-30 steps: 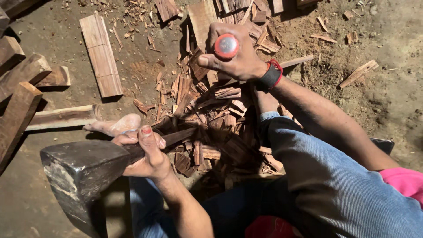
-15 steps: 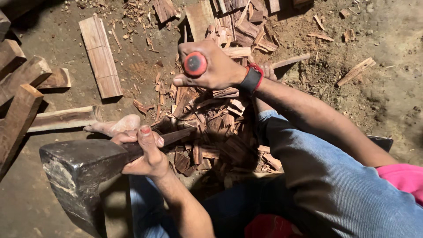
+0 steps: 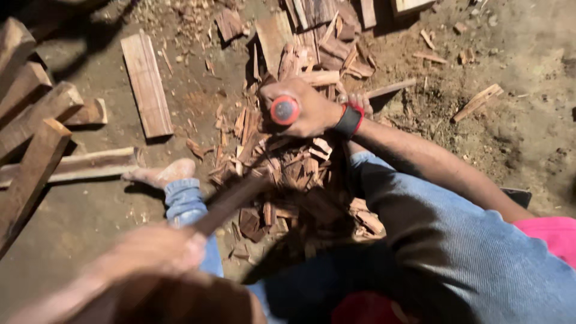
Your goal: The person carves a piece of wood using a chisel and a mallet. They hold the chisel against the wood and strike it repeatedly with the mallet to remove shavings.
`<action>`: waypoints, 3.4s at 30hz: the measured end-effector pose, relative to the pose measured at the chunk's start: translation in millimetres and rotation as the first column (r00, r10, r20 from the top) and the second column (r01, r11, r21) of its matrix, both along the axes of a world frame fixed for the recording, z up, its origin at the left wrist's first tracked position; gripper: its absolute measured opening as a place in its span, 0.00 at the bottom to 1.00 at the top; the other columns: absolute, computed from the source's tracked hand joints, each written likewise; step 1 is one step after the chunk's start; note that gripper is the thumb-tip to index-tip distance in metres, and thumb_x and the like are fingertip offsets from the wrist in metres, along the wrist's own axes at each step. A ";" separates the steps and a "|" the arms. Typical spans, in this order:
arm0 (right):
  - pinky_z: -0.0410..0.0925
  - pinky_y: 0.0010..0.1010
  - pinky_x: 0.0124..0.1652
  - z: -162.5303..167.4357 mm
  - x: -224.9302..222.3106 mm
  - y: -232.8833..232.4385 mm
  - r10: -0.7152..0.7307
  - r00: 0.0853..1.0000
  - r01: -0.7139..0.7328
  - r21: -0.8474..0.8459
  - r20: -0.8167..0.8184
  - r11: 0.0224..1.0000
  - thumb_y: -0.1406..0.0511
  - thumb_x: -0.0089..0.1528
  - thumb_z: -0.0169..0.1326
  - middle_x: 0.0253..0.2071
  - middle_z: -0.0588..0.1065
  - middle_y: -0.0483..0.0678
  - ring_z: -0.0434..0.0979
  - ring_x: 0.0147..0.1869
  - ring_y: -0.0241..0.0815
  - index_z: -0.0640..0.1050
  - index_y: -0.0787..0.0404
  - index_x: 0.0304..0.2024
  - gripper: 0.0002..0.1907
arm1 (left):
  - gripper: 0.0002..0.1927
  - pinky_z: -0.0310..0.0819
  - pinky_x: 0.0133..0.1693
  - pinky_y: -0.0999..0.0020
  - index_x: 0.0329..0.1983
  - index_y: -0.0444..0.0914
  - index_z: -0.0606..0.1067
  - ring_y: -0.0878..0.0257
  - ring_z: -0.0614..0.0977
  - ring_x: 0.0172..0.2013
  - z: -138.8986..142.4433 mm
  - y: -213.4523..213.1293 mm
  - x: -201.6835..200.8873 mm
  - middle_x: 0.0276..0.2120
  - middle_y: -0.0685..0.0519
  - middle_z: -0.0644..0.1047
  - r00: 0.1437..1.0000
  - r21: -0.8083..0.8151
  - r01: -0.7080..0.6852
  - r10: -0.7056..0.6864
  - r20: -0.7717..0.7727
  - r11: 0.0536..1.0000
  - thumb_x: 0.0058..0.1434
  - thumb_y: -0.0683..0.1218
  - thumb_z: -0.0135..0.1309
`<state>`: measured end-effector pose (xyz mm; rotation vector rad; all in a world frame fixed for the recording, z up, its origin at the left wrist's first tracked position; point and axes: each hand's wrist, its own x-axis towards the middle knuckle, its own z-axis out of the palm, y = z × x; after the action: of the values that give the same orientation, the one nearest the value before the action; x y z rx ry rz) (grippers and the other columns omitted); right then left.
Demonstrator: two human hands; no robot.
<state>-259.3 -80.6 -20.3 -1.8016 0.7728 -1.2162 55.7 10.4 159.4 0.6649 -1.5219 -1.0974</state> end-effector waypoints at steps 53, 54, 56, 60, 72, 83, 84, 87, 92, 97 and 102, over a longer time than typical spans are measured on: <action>0.61 0.26 0.28 74.5 -18.6 -18.7 -0.096 0.995 0.101 -0.167 0.040 0.981 0.56 0.63 0.69 0.28 0.69 0.43 0.69 0.30 0.34 0.73 0.58 0.33 0.19 | 0.16 0.64 0.17 0.72 0.47 0.38 0.60 0.66 0.66 0.17 -144.9 -5.1 -54.0 0.31 0.49 0.66 0.891 0.120 -0.429 0.441 -0.107 0.895 0.69 0.37 0.57; 0.61 0.27 0.29 71.5 -14.7 -20.6 -0.097 0.995 0.098 -0.154 0.011 0.983 0.57 0.64 0.69 0.27 0.68 0.43 0.69 0.30 0.35 0.73 0.58 0.32 0.19 | 0.16 0.64 0.17 0.72 0.47 0.39 0.59 0.66 0.66 0.17 -145.6 -3.6 -54.9 0.30 0.49 0.66 0.891 0.111 -0.432 0.443 -0.102 0.895 0.69 0.37 0.57; 0.60 0.30 0.32 60.0 -8.2 -19.9 -0.112 0.994 0.111 -0.067 -0.011 0.992 0.56 0.64 0.70 0.27 0.65 0.44 0.66 0.30 0.37 0.69 0.59 0.32 0.23 | 0.17 0.63 0.17 0.72 0.47 0.39 0.59 0.66 0.66 0.16 -146.6 -1.0 -56.3 0.29 0.49 0.66 0.887 0.097 -0.444 0.453 -0.094 0.891 0.69 0.37 0.57; 0.60 0.31 0.33 38.4 -3.5 -16.8 -0.083 0.997 0.083 -0.017 0.001 0.996 0.55 0.65 0.69 0.25 0.66 0.43 0.67 0.29 0.37 0.68 0.60 0.32 0.23 | 0.17 0.64 0.16 0.72 0.48 0.39 0.59 0.67 0.66 0.17 -147.9 4.0 -58.1 0.30 0.49 0.66 0.882 0.106 -0.451 0.461 -0.098 0.886 0.68 0.37 0.57; 0.61 0.29 0.32 36.8 1.6 -10.8 -0.058 0.998 0.058 0.019 -0.021 0.998 0.55 0.65 0.68 0.24 0.66 0.43 0.67 0.29 0.37 0.68 0.60 0.31 0.23 | 0.17 0.66 0.18 0.74 0.47 0.38 0.59 0.67 0.68 0.20 -147.3 10.4 -65.4 0.32 0.49 0.67 0.893 0.092 -0.441 0.447 -0.059 0.893 0.69 0.34 0.56; 0.59 0.29 0.31 32.4 -3.3 -14.4 -0.067 0.998 0.067 -0.019 0.007 0.998 0.56 0.65 0.68 0.24 0.65 0.42 0.67 0.28 0.35 0.68 0.59 0.31 0.23 | 0.16 0.68 0.20 0.73 0.47 0.38 0.61 0.67 0.70 0.20 -152.7 4.9 -63.6 0.31 0.49 0.69 0.905 0.096 -0.418 0.424 -0.044 0.903 0.70 0.36 0.57; 0.60 0.29 0.32 29.6 -3.1 -13.2 -0.059 0.998 0.059 -0.020 0.019 0.998 0.56 0.66 0.68 0.25 0.66 0.42 0.67 0.28 0.35 0.69 0.59 0.32 0.23 | 0.16 0.68 0.20 0.73 0.47 0.38 0.61 0.67 0.70 0.20 -154.0 5.0 -63.8 0.31 0.49 0.69 0.902 0.101 -0.425 0.431 -0.039 0.899 0.70 0.36 0.58; 0.59 0.28 0.29 21.5 -3.4 -8.9 -0.067 0.998 0.066 0.026 0.015 0.997 0.54 0.64 0.68 0.22 0.65 0.41 0.67 0.26 0.35 0.68 0.58 0.29 0.24 | 0.17 0.70 0.22 0.72 0.48 0.38 0.61 0.65 0.71 0.22 -151.4 4.0 -70.0 0.33 0.47 0.70 0.907 0.097 -0.415 0.419 -0.030 0.905 0.69 0.36 0.58; 0.63 0.33 0.36 6.5 -13.6 4.7 -0.112 0.993 0.114 -0.119 0.023 0.986 0.51 0.61 0.63 0.27 0.67 0.43 0.69 0.31 0.39 0.71 0.61 0.38 0.23 | 0.13 0.78 0.33 0.68 0.50 0.34 0.64 0.59 0.78 0.30 -86.4 -2.5 -68.5 0.36 0.42 0.76 0.989 0.173 -0.141 0.147 -0.026 0.975 0.70 0.35 0.56; 0.65 0.37 0.37 -12.3 -25.5 16.4 -0.123 0.992 0.122 -0.059 -0.018 0.991 0.53 0.56 0.64 0.30 0.69 0.49 0.70 0.34 0.45 0.72 0.64 0.41 0.24 | 0.10 0.79 0.41 0.61 0.46 0.32 0.71 0.56 0.83 0.34 25.8 -26.9 -9.1 0.35 0.43 0.80 0.929 0.042 0.308 -0.309 0.205 0.951 0.69 0.43 0.56; 0.65 0.40 0.38 -11.8 -23.2 15.2 -0.109 0.988 0.096 -0.114 -0.108 0.989 0.53 0.51 0.65 0.28 0.67 0.51 0.70 0.34 0.51 0.70 0.62 0.34 0.24 | 0.14 0.78 0.37 0.59 0.43 0.32 0.75 0.53 0.83 0.31 13.2 -37.8 -28.4 0.32 0.41 0.81 0.974 -0.040 -0.036 0.044 0.223 0.999 0.65 0.48 0.59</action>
<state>-282.5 -65.5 -32.0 -1.9545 0.8890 -1.2505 27.2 -27.4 172.7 0.8126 -1.7083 -0.9878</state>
